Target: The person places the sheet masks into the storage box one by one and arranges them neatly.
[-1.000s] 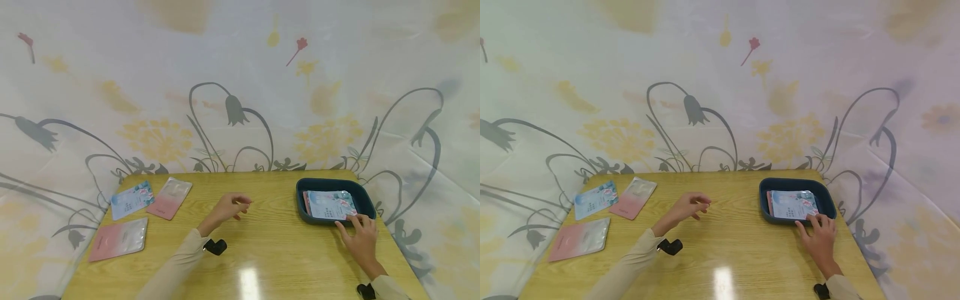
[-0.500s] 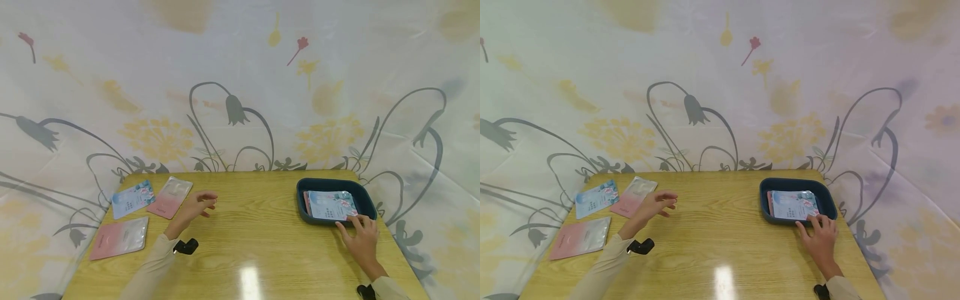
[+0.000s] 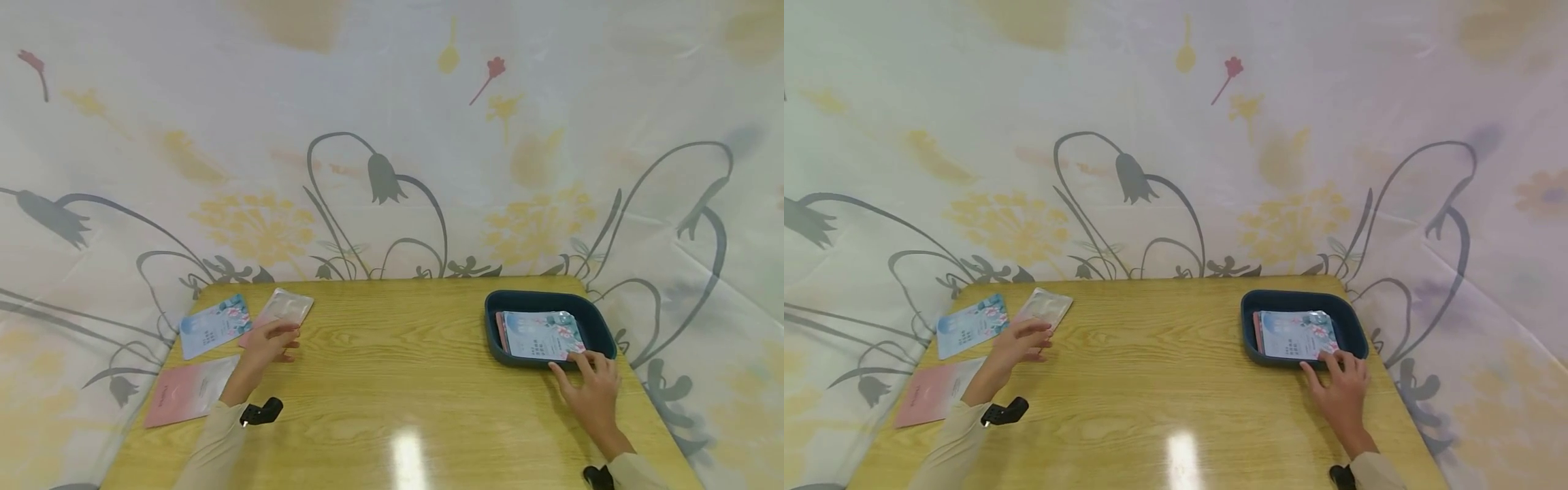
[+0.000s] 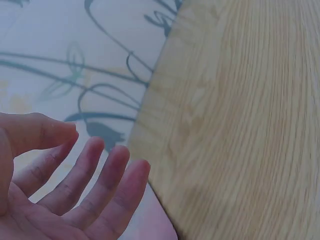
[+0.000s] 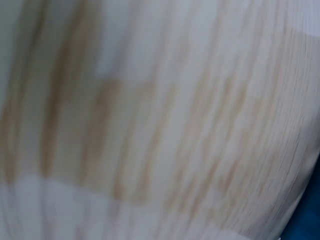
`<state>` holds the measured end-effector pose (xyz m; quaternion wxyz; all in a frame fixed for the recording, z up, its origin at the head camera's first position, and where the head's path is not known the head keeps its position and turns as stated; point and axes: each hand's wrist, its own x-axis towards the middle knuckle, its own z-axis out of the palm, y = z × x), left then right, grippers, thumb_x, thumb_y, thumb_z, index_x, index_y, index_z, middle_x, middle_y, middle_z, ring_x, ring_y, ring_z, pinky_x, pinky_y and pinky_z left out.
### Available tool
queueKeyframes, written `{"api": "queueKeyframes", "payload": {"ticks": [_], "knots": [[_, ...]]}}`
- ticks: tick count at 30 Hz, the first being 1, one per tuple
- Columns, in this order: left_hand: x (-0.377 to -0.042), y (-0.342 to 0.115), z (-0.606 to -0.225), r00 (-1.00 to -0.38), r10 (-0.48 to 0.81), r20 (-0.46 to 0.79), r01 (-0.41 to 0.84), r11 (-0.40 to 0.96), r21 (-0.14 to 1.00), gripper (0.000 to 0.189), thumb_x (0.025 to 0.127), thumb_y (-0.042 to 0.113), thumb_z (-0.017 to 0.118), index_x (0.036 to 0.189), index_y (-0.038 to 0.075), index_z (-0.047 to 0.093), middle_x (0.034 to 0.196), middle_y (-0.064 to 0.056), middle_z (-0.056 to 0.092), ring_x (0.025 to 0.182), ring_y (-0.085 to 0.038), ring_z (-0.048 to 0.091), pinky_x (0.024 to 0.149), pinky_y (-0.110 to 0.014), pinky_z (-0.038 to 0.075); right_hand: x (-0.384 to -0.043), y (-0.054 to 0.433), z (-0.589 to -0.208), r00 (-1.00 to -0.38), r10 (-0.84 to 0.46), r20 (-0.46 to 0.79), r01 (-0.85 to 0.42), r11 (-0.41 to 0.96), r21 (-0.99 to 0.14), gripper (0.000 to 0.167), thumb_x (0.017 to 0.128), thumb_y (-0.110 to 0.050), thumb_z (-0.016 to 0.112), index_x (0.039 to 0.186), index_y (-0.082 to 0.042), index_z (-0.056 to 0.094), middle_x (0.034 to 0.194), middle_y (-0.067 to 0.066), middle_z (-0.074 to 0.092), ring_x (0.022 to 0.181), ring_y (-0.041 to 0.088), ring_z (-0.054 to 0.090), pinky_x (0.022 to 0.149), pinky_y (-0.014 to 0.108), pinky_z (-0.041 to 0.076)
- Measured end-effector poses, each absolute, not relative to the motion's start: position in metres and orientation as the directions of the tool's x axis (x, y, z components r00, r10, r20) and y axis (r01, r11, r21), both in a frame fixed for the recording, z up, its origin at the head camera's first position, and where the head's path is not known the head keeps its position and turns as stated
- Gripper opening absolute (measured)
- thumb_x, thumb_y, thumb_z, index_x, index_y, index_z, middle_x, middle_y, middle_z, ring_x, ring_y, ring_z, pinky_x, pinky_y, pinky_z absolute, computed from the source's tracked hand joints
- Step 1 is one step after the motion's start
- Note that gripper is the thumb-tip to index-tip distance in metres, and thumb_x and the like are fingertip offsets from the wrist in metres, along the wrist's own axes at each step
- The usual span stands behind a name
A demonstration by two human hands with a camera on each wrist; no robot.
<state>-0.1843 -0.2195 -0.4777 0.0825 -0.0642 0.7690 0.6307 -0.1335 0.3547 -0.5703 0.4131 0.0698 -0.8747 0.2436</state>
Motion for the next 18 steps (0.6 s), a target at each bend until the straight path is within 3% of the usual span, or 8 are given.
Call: {"api": "queueKeyframes", "payload": {"ticks": [6, 12, 15, 18], "knots": [[-0.178, -0.246, -0.487, -0.967, -0.058, -0.246, -0.253, 0.175, 0.952, 0.045, 0.095, 0.017, 0.057, 0.132, -0.008, 0.046, 0.105, -0.012, 0.065, 0.083, -0.017, 0.066, 0.077, -0.044, 0.055, -0.131, 0.353, -0.571, -0.644, 0.084, 0.760, -0.317, 0.876, -0.365, 0.066, 0.085, -0.066, 0.051, 0.083, -0.001, 0.060, 0.088, 0.021, 0.049, 0.077, 0.041, 0.038, 0.061, 0.053, 0.023], [-0.176, -0.267, -0.489, -0.957, -0.108, -0.270, -0.282, 0.122, 0.952, 0.049, 0.097, 0.018, 0.054, 0.137, -0.006, 0.040, 0.099, 0.002, 0.066, 0.088, -0.016, 0.067, 0.080, -0.041, 0.054, -0.132, 0.352, -0.571, -0.647, 0.095, 0.756, -0.317, 0.869, -0.380, 0.066, 0.085, -0.066, 0.052, 0.083, -0.001, 0.061, 0.089, 0.021, 0.049, 0.079, 0.041, 0.039, 0.058, 0.049, 0.021], [-0.173, -0.275, -0.491, -0.955, -0.118, -0.272, -0.284, 0.103, 0.953, 0.051, 0.098, 0.020, 0.052, 0.139, -0.007, 0.037, 0.095, 0.006, 0.065, 0.088, -0.012, 0.065, 0.083, -0.040, 0.053, -0.132, 0.353, -0.570, -0.649, 0.096, 0.754, -0.320, 0.865, -0.386, 0.057, 0.083, -0.058, 0.062, 0.084, -0.001, 0.062, 0.090, 0.020, 0.049, 0.080, 0.041, 0.039, 0.058, 0.047, 0.021], [-0.168, -0.282, -0.494, -0.941, -0.154, -0.300, -0.312, 0.064, 0.948, 0.052, 0.099, 0.019, 0.050, 0.141, -0.006, 0.034, 0.090, 0.006, 0.065, 0.087, -0.011, 0.065, 0.083, -0.038, 0.053, -0.134, 0.354, -0.571, -0.659, 0.086, 0.748, -0.324, 0.865, -0.384, 0.039, 0.075, -0.034, 0.079, 0.084, -0.001, 0.062, 0.091, 0.021, 0.050, 0.080, 0.041, 0.040, 0.060, 0.050, 0.023]]}}
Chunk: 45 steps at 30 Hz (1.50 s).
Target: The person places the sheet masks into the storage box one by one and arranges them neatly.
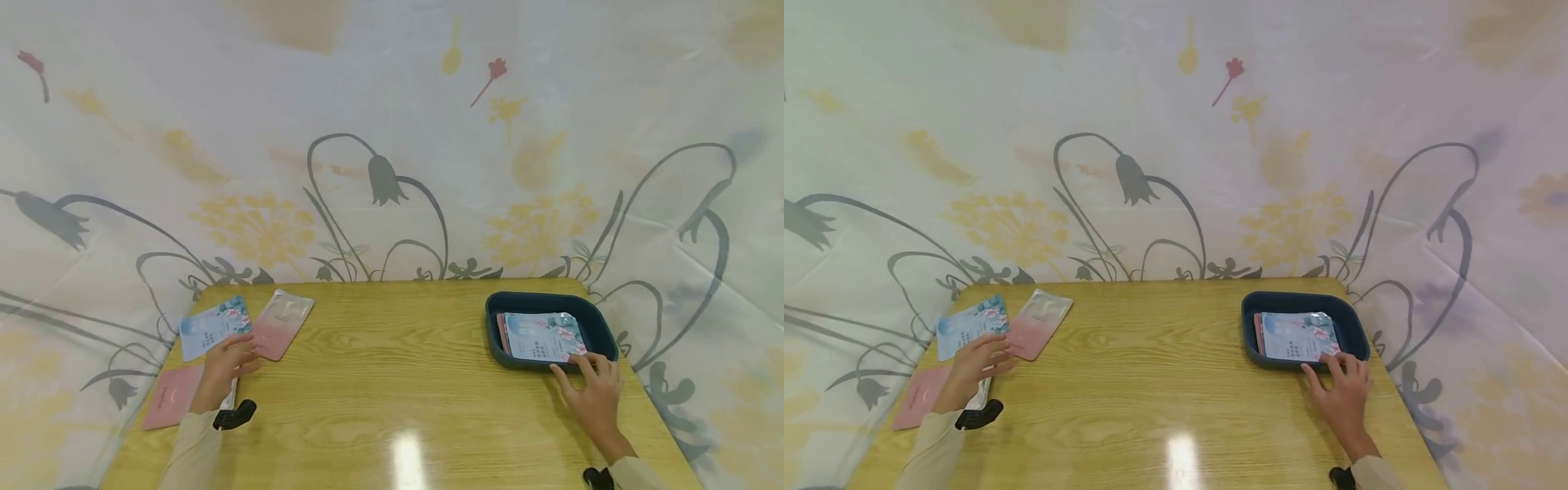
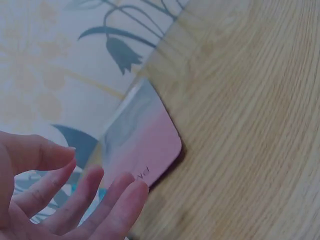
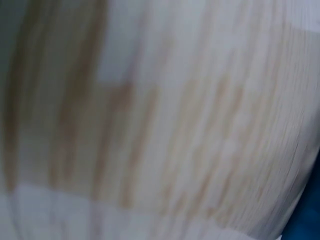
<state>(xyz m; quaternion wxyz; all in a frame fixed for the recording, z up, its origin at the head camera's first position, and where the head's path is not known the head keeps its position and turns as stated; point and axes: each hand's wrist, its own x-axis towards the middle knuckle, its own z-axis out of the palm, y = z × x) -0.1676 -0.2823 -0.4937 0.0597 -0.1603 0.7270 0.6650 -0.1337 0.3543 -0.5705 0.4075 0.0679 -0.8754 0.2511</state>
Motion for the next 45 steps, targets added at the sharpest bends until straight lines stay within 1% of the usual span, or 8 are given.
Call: {"api": "queueKeyframes", "payload": {"ticks": [4, 7, 11, 18, 28, 35, 40, 45], "knots": [[-0.163, -0.287, -0.501, -0.905, -0.203, -0.373, -0.377, -0.020, 0.926, 0.054, 0.098, 0.012, 0.049, 0.144, -0.007, 0.029, 0.087, 0.001, 0.066, 0.080, -0.013, 0.066, 0.079, -0.034, 0.055, -0.134, 0.355, -0.571, -0.671, 0.074, 0.738, -0.320, 0.869, -0.378, 0.034, 0.062, -0.012, 0.083, 0.086, 0.000, 0.062, 0.092, 0.022, 0.049, 0.081, 0.041, 0.039, 0.063, 0.053, 0.024], [-0.163, -0.286, -0.508, -0.888, -0.227, -0.400, -0.398, -0.056, 0.916, 0.055, 0.097, 0.010, 0.047, 0.144, -0.009, 0.027, 0.091, -0.006, 0.066, 0.078, -0.012, 0.067, 0.076, -0.033, 0.056, -0.134, 0.356, -0.571, -0.665, 0.075, 0.743, -0.318, 0.871, -0.374, 0.037, 0.072, -0.028, 0.080, 0.086, 0.000, 0.061, 0.092, 0.022, 0.049, 0.081, 0.042, 0.039, 0.062, 0.052, 0.023], [-0.165, -0.281, -0.514, -0.881, -0.261, -0.395, -0.383, -0.098, 0.919, 0.054, 0.097, 0.011, 0.046, 0.143, -0.010, 0.026, 0.100, -0.011, 0.062, 0.080, -0.010, 0.067, 0.077, -0.032, 0.055, -0.136, 0.355, -0.569, -0.652, 0.083, 0.754, -0.318, 0.872, -0.371, 0.059, 0.084, -0.059, 0.060, 0.086, 0.000, 0.061, 0.091, 0.022, 0.049, 0.080, 0.042, 0.039, 0.061, 0.052, 0.023], [-0.169, -0.277, -0.516, -0.879, -0.287, -0.381, -0.329, -0.214, 0.920, 0.049, 0.098, 0.010, 0.046, 0.140, -0.011, 0.031, 0.084, -0.002, 0.068, 0.084, -0.014, 0.069, 0.079, -0.034, 0.054, -0.136, 0.355, -0.568, -0.660, 0.089, 0.746, -0.320, 0.865, -0.387, 0.068, 0.085, -0.067, 0.049, 0.086, 0.000, 0.061, 0.091, 0.022, 0.048, 0.080, 0.041, 0.038, 0.065, 0.057, 0.024], [-0.176, -0.262, -0.514, -0.793, -0.450, -0.410, -0.332, -0.245, 0.911, 0.021, 0.089, 0.006, 0.055, 0.108, -0.004, 0.052, 0.074, -0.003, 0.061, 0.068, -0.012, 0.065, 0.065, -0.035, 0.057, -0.135, 0.354, -0.569, -0.665, 0.089, 0.742, -0.324, 0.860, -0.394, 0.065, 0.084, -0.064, 0.053, 0.086, 0.000, 0.062, 0.092, 0.022, 0.049, 0.081, 0.041, 0.038, 0.067, 0.058, 0.025], [-0.186, -0.251, -0.525, -0.744, -0.556, -0.371, -0.348, -0.152, 0.925, 0.044, 0.086, 0.006, 0.058, 0.127, -0.006, 0.050, 0.071, -0.003, 0.060, 0.060, -0.010, 0.060, 0.051, -0.030, 0.055, -0.133, 0.356, -0.573, -0.669, 0.082, 0.739, -0.312, 0.871, -0.379, 0.035, 0.071, -0.026, 0.081, 0.085, 0.000, 0.062, 0.091, 0.023, 0.049, 0.080, 0.042, 0.039, 0.063, 0.054, 0.025], [-0.195, -0.244, -0.535, -0.692, -0.658, -0.297, -0.377, -0.021, 0.926, 0.053, 0.082, 0.005, 0.056, 0.134, -0.004, 0.046, 0.095, -0.017, 0.061, 0.045, -0.013, 0.055, 0.040, -0.027, 0.049, -0.134, 0.356, -0.572, -0.674, 0.079, 0.734, -0.305, 0.876, -0.374, 0.036, 0.058, -0.010, 0.083, 0.085, 0.000, 0.062, 0.091, 0.022, 0.049, 0.080, 0.041, 0.039, 0.062, 0.051, 0.024], [-0.204, -0.238, -0.541, -0.633, -0.731, -0.253, -0.438, 0.069, 0.896, 0.050, 0.083, 0.007, 0.055, 0.132, -0.002, 0.050, 0.123, -0.025, 0.053, 0.050, -0.026, 0.058, 0.045, -0.031, 0.048, -0.133, 0.355, -0.572, -0.666, 0.083, 0.742, -0.308, 0.875, -0.374, 0.041, 0.076, -0.037, 0.077, 0.085, 0.000, 0.062, 0.091, 0.022, 0.049, 0.080, 0.041, 0.039, 0.063, 0.052, 0.025]]}}
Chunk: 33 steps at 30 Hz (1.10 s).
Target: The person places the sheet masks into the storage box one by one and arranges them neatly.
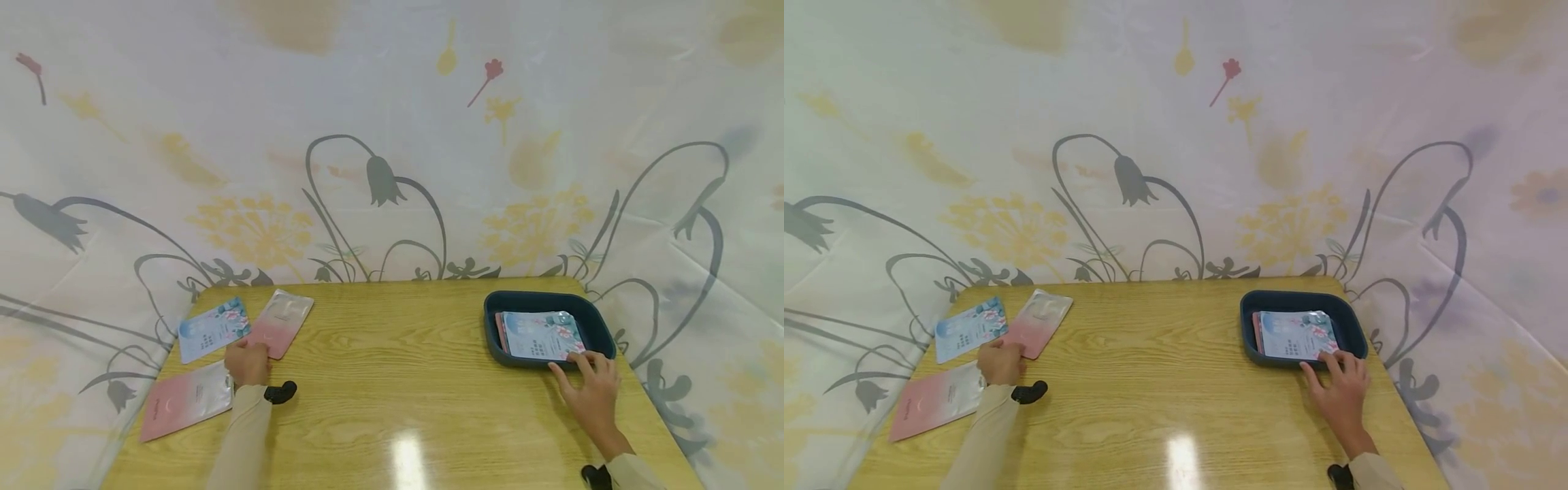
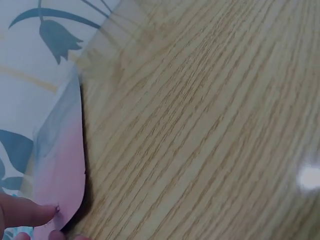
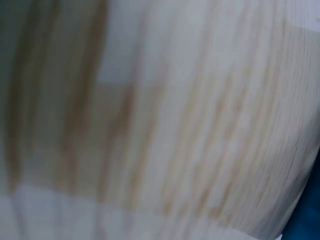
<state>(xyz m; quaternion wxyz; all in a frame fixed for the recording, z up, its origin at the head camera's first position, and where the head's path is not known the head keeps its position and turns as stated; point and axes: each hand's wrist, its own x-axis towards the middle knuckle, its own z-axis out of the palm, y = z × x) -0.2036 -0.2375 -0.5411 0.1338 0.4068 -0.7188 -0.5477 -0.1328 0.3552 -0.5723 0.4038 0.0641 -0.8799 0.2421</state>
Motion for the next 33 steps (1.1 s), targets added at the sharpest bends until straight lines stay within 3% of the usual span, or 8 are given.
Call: {"api": "queueKeyframes", "payload": {"ticks": [4, 8, 15, 21, 23, 26, 30, 33], "knots": [[-0.2051, -0.2337, -0.5409, -0.617, -0.757, -0.215, -0.470, 0.135, 0.872, 0.044, 0.084, 0.010, 0.054, 0.127, -0.003, 0.053, 0.123, -0.025, 0.053, 0.099, -0.040, 0.057, 0.083, -0.047, 0.046, -0.1334, 0.3543, -0.5719, -0.655, 0.084, 0.751, -0.311, 0.876, -0.369, 0.063, 0.085, -0.063, 0.054, 0.084, 0.000, 0.061, 0.090, 0.022, 0.049, 0.079, 0.041, 0.039, 0.060, 0.050, 0.023], [-0.2043, -0.2326, -0.5393, -0.636, -0.743, -0.207, -0.487, 0.180, 0.855, 0.044, 0.085, 0.012, 0.051, 0.126, -0.004, 0.052, 0.125, -0.026, 0.051, 0.117, -0.042, 0.046, 0.098, -0.054, 0.034, -0.1332, 0.3521, -0.5720, -0.656, 0.087, 0.750, -0.313, 0.873, -0.375, 0.060, 0.085, -0.060, 0.057, 0.084, -0.001, 0.061, 0.091, 0.021, 0.049, 0.080, 0.041, 0.040, 0.060, 0.049, 0.023], [-0.2055, -0.2319, -0.5387, -0.654, -0.736, -0.175, -0.506, 0.253, 0.825, 0.032, 0.088, 0.015, 0.046, 0.112, -0.004, 0.055, 0.115, -0.027, 0.055, 0.109, -0.044, 0.050, 0.091, -0.058, 0.039, -0.1327, 0.3528, -0.5721, -0.677, 0.089, 0.731, -0.292, 0.879, -0.377, 0.034, 0.064, -0.015, 0.082, 0.086, 0.000, 0.061, 0.092, 0.022, 0.048, 0.081, 0.042, 0.039, 0.061, 0.049, 0.023], [-0.2065, -0.2322, -0.5380, -0.674, -0.725, -0.143, -0.480, 0.283, 0.830, 0.024, 0.087, 0.013, 0.046, 0.099, -0.005, 0.057, 0.108, -0.027, 0.058, 0.101, -0.045, 0.053, 0.084, -0.058, 0.041, -0.1318, 0.3540, -0.5715, -0.687, 0.102, 0.719, -0.275, 0.880, -0.388, 0.037, 0.058, -0.009, 0.084, 0.086, 0.000, 0.062, 0.092, 0.022, 0.048, 0.081, 0.042, 0.039, 0.060, 0.048, 0.023], [-0.2095, -0.2333, -0.5391, -0.677, -0.721, -0.146, -0.443, 0.241, 0.864, 0.020, 0.084, 0.009, 0.049, 0.091, -0.006, 0.059, 0.092, -0.024, 0.061, 0.084, -0.039, 0.057, 0.071, -0.051, 0.047, -0.1321, 0.3545, -0.5711, -0.678, 0.099, 0.729, -0.286, 0.878, -0.385, 0.036, 0.061, -0.013, 0.084, 0.086, 0.000, 0.062, 0.092, 0.022, 0.048, 0.081, 0.042, 0.039, 0.060, 0.048, 0.022], [-0.2135, -0.2348, -0.5388, -0.705, -0.673, -0.224, -0.361, 0.069, 0.930, 0.024, 0.084, 0.004, 0.052, 0.101, -0.007, 0.065, 0.079, -0.015, 0.060, 0.063, -0.020, 0.058, 0.052, -0.034, 0.050, -0.1324, 0.3542, -0.5697, -0.652, 0.093, 0.752, -0.305, 0.876, -0.373, 0.042, 0.076, -0.037, 0.077, 0.085, 0.001, 0.062, 0.090, 0.022, 0.048, 0.079, 0.042, 0.039, 0.060, 0.050, 0.024], [-0.2110, -0.2358, -0.5361, -0.750, -0.567, -0.340, -0.319, -0.140, 0.937, 0.043, 0.088, 0.002, 0.054, 0.130, -0.005, 0.053, 0.103, -0.013, 0.058, 0.067, -0.008, 0.057, 0.051, -0.022, 0.051, -0.1325, 0.3527, -0.5685, -0.640, 0.091, 0.763, -0.309, 0.878, -0.364, 0.064, 0.086, -0.064, 0.053, 0.083, 0.000, 0.061, 0.089, 0.022, 0.048, 0.077, 0.042, 0.039, 0.062, 0.055, 0.026], [-0.2060, -0.2354, -0.5342, -0.778, -0.525, -0.344, -0.323, -0.136, 0.937, 0.043, 0.089, 0.003, 0.052, 0.132, -0.002, 0.051, 0.116, -0.016, 0.052, 0.072, -0.010, 0.056, 0.056, -0.022, 0.051, -0.1319, 0.3525, -0.5688, -0.648, 0.090, 0.756, -0.306, 0.879, -0.367, 0.066, 0.086, -0.065, 0.051, 0.084, 0.000, 0.061, 0.089, 0.022, 0.049, 0.078, 0.042, 0.040, 0.062, 0.055, 0.026]]}}
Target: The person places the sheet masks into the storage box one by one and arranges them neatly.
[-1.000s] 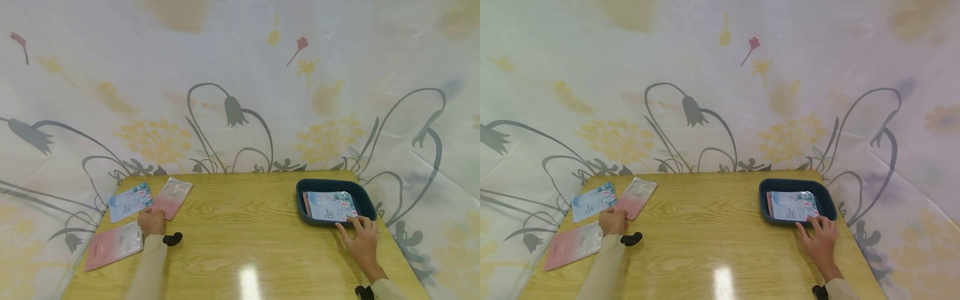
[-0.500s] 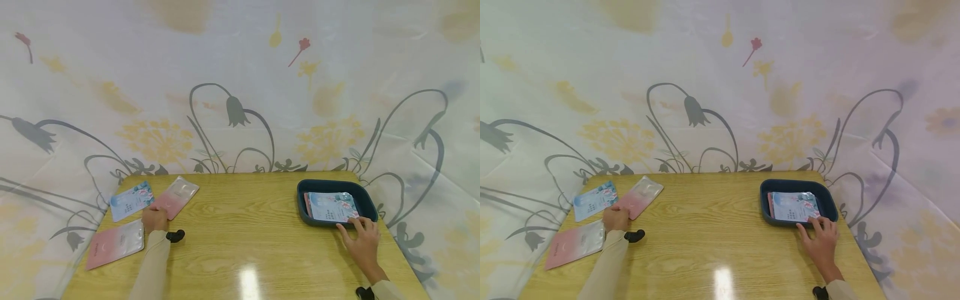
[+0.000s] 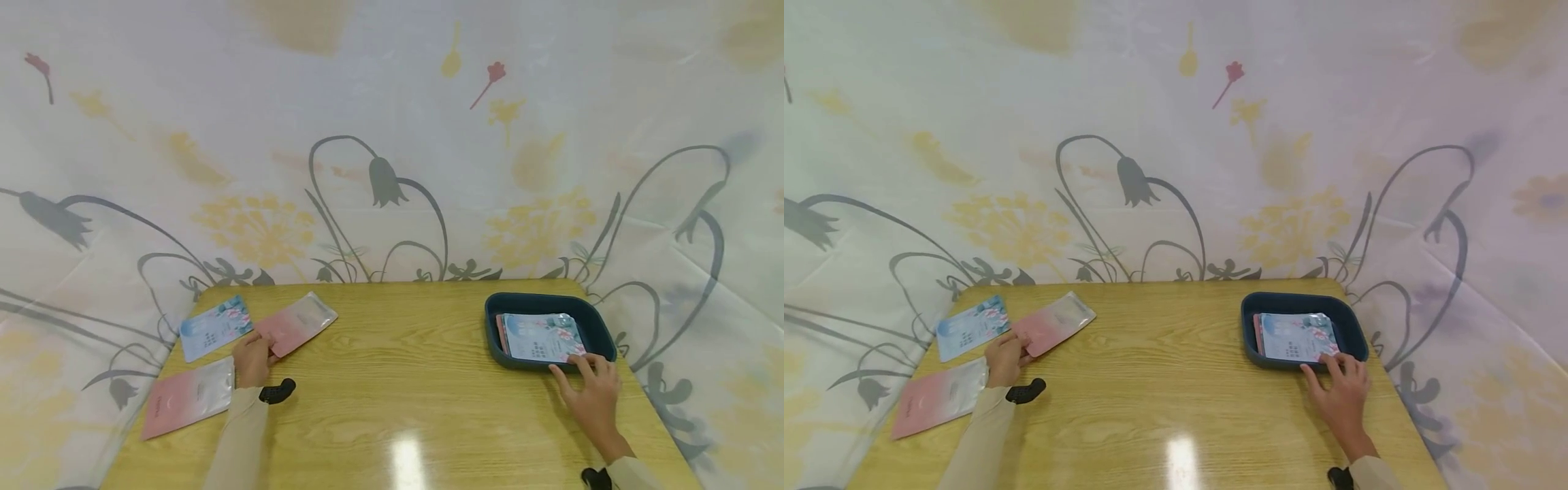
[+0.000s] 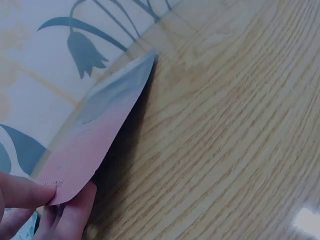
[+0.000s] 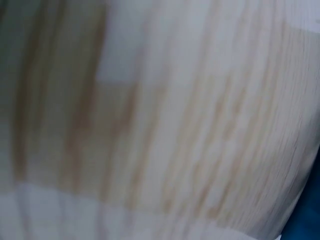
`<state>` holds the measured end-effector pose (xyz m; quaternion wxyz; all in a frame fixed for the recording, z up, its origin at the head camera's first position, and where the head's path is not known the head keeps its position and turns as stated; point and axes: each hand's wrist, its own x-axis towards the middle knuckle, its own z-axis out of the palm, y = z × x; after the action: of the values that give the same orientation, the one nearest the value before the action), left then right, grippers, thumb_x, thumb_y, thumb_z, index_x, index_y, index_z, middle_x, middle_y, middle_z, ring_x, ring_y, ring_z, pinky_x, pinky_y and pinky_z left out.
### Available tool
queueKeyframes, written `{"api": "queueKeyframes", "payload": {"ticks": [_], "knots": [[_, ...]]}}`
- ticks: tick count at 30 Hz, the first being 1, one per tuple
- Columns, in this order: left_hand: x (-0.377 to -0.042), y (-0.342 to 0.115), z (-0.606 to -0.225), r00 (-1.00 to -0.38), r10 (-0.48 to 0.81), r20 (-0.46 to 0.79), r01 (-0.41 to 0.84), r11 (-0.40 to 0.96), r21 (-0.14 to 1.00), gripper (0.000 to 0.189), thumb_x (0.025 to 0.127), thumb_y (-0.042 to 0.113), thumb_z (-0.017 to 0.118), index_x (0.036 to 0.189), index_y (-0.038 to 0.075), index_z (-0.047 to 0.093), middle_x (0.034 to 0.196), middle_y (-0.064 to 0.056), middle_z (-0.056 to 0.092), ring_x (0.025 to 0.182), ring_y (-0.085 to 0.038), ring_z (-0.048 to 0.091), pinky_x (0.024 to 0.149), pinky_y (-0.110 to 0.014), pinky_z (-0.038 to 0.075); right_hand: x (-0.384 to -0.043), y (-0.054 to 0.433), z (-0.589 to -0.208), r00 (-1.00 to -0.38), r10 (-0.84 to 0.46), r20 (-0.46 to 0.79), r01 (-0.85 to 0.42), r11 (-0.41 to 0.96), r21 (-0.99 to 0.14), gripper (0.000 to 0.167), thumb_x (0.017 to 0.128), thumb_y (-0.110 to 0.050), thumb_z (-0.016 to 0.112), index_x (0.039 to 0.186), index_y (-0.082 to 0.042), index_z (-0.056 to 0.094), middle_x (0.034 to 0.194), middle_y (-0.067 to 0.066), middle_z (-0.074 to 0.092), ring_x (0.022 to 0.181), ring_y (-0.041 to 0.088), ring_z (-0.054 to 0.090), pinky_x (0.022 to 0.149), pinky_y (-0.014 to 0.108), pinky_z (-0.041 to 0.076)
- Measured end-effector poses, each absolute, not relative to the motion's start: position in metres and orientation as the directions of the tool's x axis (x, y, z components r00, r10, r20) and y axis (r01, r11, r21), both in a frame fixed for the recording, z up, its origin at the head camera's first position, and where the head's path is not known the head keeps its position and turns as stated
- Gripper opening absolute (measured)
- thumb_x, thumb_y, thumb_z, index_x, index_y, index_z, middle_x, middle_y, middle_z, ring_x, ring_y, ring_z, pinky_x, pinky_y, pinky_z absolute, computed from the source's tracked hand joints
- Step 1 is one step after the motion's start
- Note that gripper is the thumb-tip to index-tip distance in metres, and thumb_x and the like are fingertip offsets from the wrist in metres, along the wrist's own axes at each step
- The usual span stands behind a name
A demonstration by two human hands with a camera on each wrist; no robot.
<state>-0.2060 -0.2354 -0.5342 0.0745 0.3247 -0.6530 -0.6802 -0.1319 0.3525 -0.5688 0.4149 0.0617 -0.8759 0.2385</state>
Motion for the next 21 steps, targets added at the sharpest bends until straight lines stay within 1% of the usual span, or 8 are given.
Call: {"api": "queueKeyframes", "payload": {"ticks": [2, 4, 6, 8, 9, 13, 18, 21], "knots": [[-0.204, -0.236, -0.534, -0.793, -0.512, -0.330, -0.313, -0.124, 0.942, 0.044, 0.089, 0.002, 0.052, 0.133, -0.001, 0.049, 0.114, -0.018, 0.052, 0.069, -0.011, 0.057, 0.056, -0.023, 0.052, -0.132, 0.352, -0.569, -0.650, 0.086, 0.755, -0.310, 0.877, -0.368, 0.061, 0.085, -0.060, 0.057, 0.084, 0.001, 0.061, 0.090, 0.022, 0.049, 0.078, 0.042, 0.040, 0.062, 0.055, 0.025], [-0.203, -0.237, -0.533, -0.803, -0.501, -0.322, -0.303, -0.121, 0.945, 0.047, 0.089, 0.001, 0.052, 0.135, 0.001, 0.046, 0.112, -0.018, 0.052, 0.066, -0.011, 0.059, 0.056, -0.023, 0.053, -0.132, 0.353, -0.570, -0.655, 0.086, 0.751, -0.307, 0.878, -0.368, 0.049, 0.081, -0.047, 0.070, 0.084, 0.001, 0.061, 0.091, 0.023, 0.049, 0.079, 0.043, 0.040, 0.062, 0.053, 0.025], [-0.203, -0.238, -0.534, -0.814, -0.493, -0.308, -0.283, -0.127, 0.951, 0.049, 0.088, -0.001, 0.054, 0.136, 0.000, 0.045, 0.109, -0.019, 0.055, 0.062, -0.011, 0.061, 0.056, -0.024, 0.054, -0.132, 0.353, -0.571, -0.661, 0.085, 0.745, -0.302, 0.879, -0.368, 0.037, 0.073, -0.030, 0.079, 0.085, 0.001, 0.061, 0.091, 0.023, 0.049, 0.080, 0.043, 0.040, 0.061, 0.052, 0.024], [-0.203, -0.237, -0.534, -0.825, -0.477, -0.303, -0.269, -0.139, 0.953, 0.049, 0.087, -0.003, 0.056, 0.135, -0.001, 0.046, 0.104, -0.016, 0.057, 0.062, -0.011, 0.063, 0.057, -0.025, 0.055, -0.132, 0.354, -0.572, -0.670, 0.085, 0.737, -0.294, 0.882, -0.369, 0.033, 0.064, -0.016, 0.082, 0.086, 0.001, 0.061, 0.092, 0.023, 0.049, 0.081, 0.043, 0.040, 0.060, 0.050, 0.024], [-0.203, -0.236, -0.534, -0.829, -0.471, -0.302, -0.263, -0.149, 0.953, 0.048, 0.086, -0.004, 0.056, 0.134, -0.001, 0.048, 0.102, -0.015, 0.059, 0.062, -0.011, 0.063, 0.057, -0.026, 0.055, -0.132, 0.355, -0.572, -0.672, 0.085, 0.736, -0.292, 0.883, -0.369, 0.034, 0.062, -0.013, 0.082, 0.086, 0.001, 0.062, 0.092, 0.023, 0.049, 0.081, 0.043, 0.040, 0.060, 0.050, 0.024], [-0.202, -0.234, -0.532, -0.834, -0.455, -0.313, -0.262, -0.174, 0.949, 0.045, 0.085, -0.006, 0.057, 0.130, -0.002, 0.055, 0.093, -0.008, 0.064, 0.062, -0.011, 0.064, 0.055, -0.026, 0.055, -0.133, 0.355, -0.573, -0.668, 0.084, 0.739, -0.291, 0.885, -0.364, 0.035, 0.059, -0.010, 0.083, 0.085, 0.000, 0.062, 0.091, 0.022, 0.049, 0.080, 0.042, 0.040, 0.060, 0.050, 0.024], [-0.204, -0.229, -0.528, -0.827, -0.450, -0.338, -0.284, -0.184, 0.941, 0.044, 0.086, -0.004, 0.056, 0.129, 0.005, 0.059, 0.103, -0.008, 0.062, 0.062, -0.009, 0.064, 0.053, -0.026, 0.054, -0.131, 0.354, -0.572, -0.683, 0.092, 0.725, -0.280, 0.884, -0.375, 0.035, 0.060, -0.010, 0.083, 0.085, 0.001, 0.061, 0.092, 0.022, 0.049, 0.082, 0.043, 0.040, 0.062, 0.051, 0.024], [-0.205, -0.225, -0.524, -0.828, -0.448, -0.337, -0.278, -0.194, 0.941, 0.045, 0.086, -0.004, 0.058, 0.129, 0.008, 0.060, 0.103, -0.005, 0.063, 0.063, -0.009, 0.063, 0.053, -0.025, 0.054, -0.130, 0.353, -0.570, -0.685, 0.094, 0.722, -0.281, 0.881, -0.381, 0.033, 0.065, -0.014, 0.082, 0.086, 0.001, 0.061, 0.093, 0.023, 0.049, 0.083, 0.043, 0.040, 0.062, 0.051, 0.024]]}}
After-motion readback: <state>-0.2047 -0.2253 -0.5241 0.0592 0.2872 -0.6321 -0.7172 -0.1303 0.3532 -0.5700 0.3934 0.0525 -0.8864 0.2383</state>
